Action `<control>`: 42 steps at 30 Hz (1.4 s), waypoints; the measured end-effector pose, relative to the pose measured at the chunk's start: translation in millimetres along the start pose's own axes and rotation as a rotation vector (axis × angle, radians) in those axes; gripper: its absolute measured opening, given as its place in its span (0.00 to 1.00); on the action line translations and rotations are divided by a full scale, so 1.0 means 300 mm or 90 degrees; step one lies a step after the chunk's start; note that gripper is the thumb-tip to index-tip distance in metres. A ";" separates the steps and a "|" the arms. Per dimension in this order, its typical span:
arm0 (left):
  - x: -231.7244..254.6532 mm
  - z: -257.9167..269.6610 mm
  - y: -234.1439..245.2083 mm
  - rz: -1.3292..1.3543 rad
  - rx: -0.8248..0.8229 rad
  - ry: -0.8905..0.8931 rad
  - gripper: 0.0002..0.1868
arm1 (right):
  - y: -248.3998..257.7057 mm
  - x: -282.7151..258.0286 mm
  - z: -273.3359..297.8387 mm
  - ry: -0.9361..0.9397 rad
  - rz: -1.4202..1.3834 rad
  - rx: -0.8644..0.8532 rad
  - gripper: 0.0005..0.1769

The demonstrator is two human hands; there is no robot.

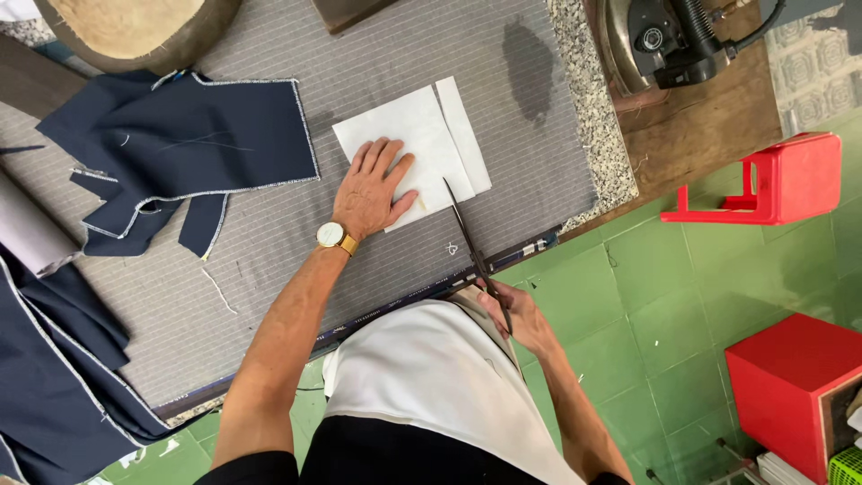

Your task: The person uses shears to cut a piece of dark blue fabric on a work table, trimming the edges and separating sections. After finishing with the fabric, the person picks up a piece of white paper and cuts it into strips using the same shears.

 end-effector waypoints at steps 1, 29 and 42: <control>-0.001 -0.002 0.002 0.000 0.002 0.001 0.30 | -0.005 -0.003 -0.010 0.001 0.002 0.000 0.31; -0.007 -0.001 0.015 0.007 0.000 0.014 0.30 | -0.036 -0.092 -0.143 0.015 0.052 0.026 0.20; -0.010 0.001 0.017 0.009 0.020 0.015 0.30 | -0.070 -0.164 -0.189 0.012 0.029 0.049 0.22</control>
Point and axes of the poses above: each hand's wrist, its own z-axis away from the middle knuckle, its own y-axis out of the back of the hand, x = y × z, the point moved 5 cm from there along -z, towards the middle knuckle, and after that the axes turned 1 degree about -z, right-handed, at the moved point
